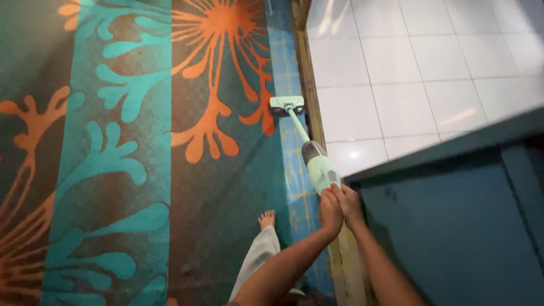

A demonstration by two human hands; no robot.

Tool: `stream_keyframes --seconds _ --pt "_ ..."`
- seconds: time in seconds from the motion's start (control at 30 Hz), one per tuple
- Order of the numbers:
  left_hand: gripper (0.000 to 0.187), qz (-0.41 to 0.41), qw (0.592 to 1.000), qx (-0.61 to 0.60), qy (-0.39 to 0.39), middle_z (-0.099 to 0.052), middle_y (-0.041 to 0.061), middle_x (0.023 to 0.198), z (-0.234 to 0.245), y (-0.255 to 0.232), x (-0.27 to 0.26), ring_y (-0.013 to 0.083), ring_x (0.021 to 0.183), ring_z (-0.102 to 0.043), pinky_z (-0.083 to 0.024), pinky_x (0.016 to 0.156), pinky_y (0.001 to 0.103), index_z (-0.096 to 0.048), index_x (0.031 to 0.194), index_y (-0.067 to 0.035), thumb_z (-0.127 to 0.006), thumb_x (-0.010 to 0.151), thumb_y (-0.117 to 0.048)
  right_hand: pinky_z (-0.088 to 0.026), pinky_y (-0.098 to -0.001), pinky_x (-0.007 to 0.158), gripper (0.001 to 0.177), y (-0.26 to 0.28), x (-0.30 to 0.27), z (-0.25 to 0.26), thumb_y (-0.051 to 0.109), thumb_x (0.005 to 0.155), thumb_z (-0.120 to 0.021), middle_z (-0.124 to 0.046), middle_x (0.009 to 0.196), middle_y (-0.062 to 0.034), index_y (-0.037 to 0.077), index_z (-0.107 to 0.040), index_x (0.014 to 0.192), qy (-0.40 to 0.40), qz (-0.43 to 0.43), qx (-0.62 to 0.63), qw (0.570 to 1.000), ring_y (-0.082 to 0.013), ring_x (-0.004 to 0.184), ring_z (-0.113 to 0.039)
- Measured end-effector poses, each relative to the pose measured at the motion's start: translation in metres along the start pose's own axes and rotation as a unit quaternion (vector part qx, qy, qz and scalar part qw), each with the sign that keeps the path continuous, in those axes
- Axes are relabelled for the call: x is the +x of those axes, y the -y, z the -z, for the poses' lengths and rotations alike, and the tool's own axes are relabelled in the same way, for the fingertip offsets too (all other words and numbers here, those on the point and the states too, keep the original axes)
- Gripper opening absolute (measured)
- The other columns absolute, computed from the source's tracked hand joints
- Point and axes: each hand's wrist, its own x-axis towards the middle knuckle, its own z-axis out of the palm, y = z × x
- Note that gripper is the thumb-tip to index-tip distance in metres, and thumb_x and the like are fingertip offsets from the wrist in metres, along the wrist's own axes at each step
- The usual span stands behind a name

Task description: The person uses a light green cordless stick vacuum to clean a patterned carpet in a narrow hallway. They move the vacuum back and forth along the length of the carpet, covering the area systematically.

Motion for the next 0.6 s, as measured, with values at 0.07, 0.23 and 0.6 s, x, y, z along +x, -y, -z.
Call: stream_keyframes --seconds 0.07,0.23,0.6 --pt "0.043 -0.006 1.000 -0.004 0.000 -0.068 0.026 0.100 -0.005 -0.007 0.032 0.0432 0.093 -0.066 -0.051 0.081 0.048 -0.058 0.110 -0.003 -0.034 0.107 -0.039 -0.048 -0.0275 0.061 0.033 0.014 0.035 -0.009 0.029 0.101 -0.062 -0.068 0.075 -0.0007 -0.001 -0.074 0.092 0.016 -0.002 0.067 0.998 -0.0076 0.069 -0.057" --pt "0.042 -0.062 0.998 -0.010 -0.026 -0.067 0.026 0.100 -0.027 -0.020 0.118 0.0438 0.095 -0.065 -0.051 0.083 0.047 -0.059 0.111 -0.001 -0.035 0.108 -0.036 -0.045 -0.0267 0.056 0.034 0.059 0.109 -0.021 0.029 0.100 -0.063 -0.067 0.073 -0.0016 -0.002 -0.074 0.093 0.038 -0.003 0.069 0.997 -0.0069 0.067 -0.055" --pt "0.044 -0.032 0.999 -0.037 -0.015 -0.069 0.023 0.104 -0.041 -0.125 0.299 0.0390 0.096 -0.066 -0.051 0.085 0.045 -0.062 0.114 -0.001 -0.035 0.108 -0.036 -0.044 -0.0303 0.056 0.040 0.171 0.273 -0.066 0.034 0.098 -0.068 -0.067 0.071 -0.0078 -0.005 -0.075 0.091 0.009 -0.012 0.013 1.000 -0.0109 0.064 -0.055"
